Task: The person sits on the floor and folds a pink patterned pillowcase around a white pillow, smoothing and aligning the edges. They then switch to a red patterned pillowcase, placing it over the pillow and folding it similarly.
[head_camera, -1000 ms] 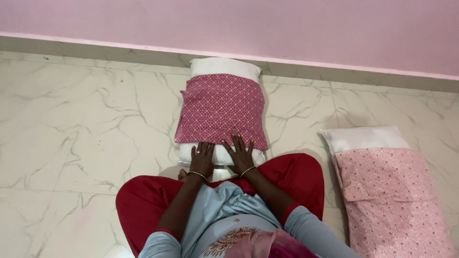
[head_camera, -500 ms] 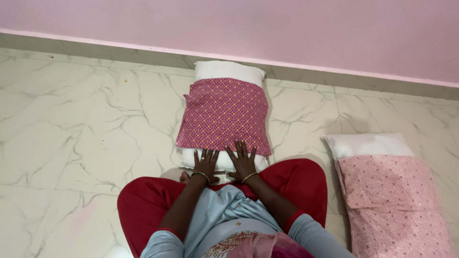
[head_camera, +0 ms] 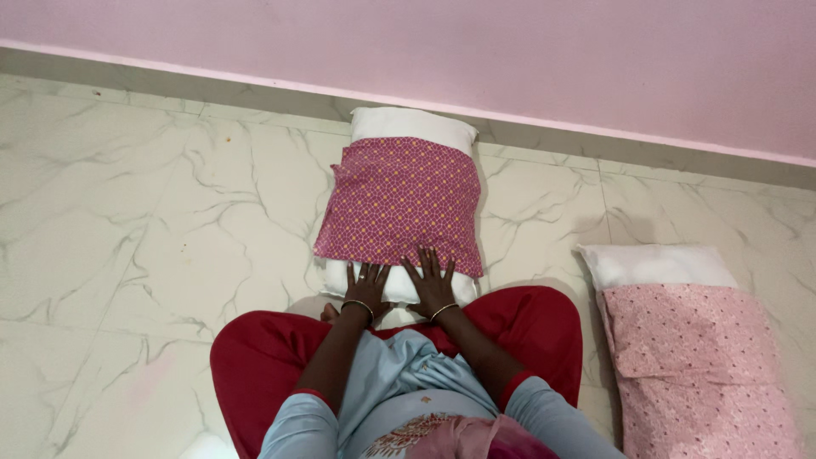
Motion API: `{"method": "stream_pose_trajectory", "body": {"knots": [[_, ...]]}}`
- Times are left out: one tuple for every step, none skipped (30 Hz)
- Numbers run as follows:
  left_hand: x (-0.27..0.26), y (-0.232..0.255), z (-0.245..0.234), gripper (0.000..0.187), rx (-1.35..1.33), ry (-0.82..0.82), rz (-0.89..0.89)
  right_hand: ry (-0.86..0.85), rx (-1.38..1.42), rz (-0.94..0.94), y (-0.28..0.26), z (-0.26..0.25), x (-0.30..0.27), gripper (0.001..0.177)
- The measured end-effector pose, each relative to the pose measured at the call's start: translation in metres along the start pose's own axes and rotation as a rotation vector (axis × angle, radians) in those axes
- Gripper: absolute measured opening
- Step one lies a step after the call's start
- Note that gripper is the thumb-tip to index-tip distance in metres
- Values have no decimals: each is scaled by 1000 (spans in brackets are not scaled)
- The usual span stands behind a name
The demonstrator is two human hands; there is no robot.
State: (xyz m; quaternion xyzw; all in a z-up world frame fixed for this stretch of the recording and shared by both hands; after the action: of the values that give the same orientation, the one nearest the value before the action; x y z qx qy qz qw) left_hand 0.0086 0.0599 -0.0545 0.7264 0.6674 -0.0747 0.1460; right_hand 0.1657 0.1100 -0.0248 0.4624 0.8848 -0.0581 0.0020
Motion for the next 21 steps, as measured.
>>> {"method": "stream_pose_trajectory", "body": {"knots": [[-3,0,0,107,3,3,2,-1,-10,-2,0,-1,-1,133],[-4,0,0,107,6,6,4,-2,-20,-4,0,-2,-2,133],[-5,-1,0,106,9,10,6,-2,-25,-7,-1,-4,-4,133],[-4,-2,-1,105,10,25,5,-2,-29,-11,-2,-5,-6,133],[-3,-3,-1,104,12,39,2,-2,-33,-15,-3,-6,-9,133],[-2,-4,-1,103,14,53,0,-43,-57,-5,-3,-2,-12,128],[0,-5,0,101,5,48,-23,-83,-81,5,-4,4,-14,124],[0,-7,1,99,-4,44,-46,-122,-105,15,-3,12,-17,119],[2,-8,1,97,-12,39,-67,-3,-112,-24,-8,16,-21,100],[3,-7,1,95,-12,18,-94,116,-118,-60,-15,22,-29,82],[5,-5,1,94,-10,-2,-118,236,-124,-93,-19,25,-35,64],[8,-4,0,93,-8,-22,-143,112,-157,-107,-26,39,-38,62],[13,-4,1,92,-37,-47,-168,-81,-177,-125,-31,52,-44,59],[21,-6,0,91,-65,-72,-194,-244,-182,-143,-39,62,-52,57],[27,-9,4,90,-94,-102,-220,-341,-173,-156,-44,66,-61,55],[34,-15,5,87,-104,-100,-242,-441,-163,-162,-46,67,-69,52],[43,-19,8,84,-117,-99,-262,-533,-145,-165,-46,66,-78,50],[49,-24,11,81,-129,-99,-282,-536,-158,-171,-47,61,-84,48],[54,-29,15,77,-173,-97,-314,-539,-175,-168,-47,56,-88,46],[56,-34,17,72,-217,-95,-346,-541,-191,-170,-47,52,-92,44],[60,-40,17,68,-262,-90,-382,-507,-224,-173,-48,49,-91,42]]}}
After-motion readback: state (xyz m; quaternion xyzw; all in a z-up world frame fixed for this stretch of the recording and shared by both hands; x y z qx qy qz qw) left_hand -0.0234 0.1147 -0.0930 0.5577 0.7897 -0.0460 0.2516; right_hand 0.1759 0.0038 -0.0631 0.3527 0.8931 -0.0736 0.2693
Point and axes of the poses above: each hand's wrist, its own x-axis towards the middle knuckle, its own z-axis out of the palm, y = z × x, the point moved 5 cm from there along x, towards the middle knuckle, and after that the axes turned 6 degrees about z, right-handed, at the moved point
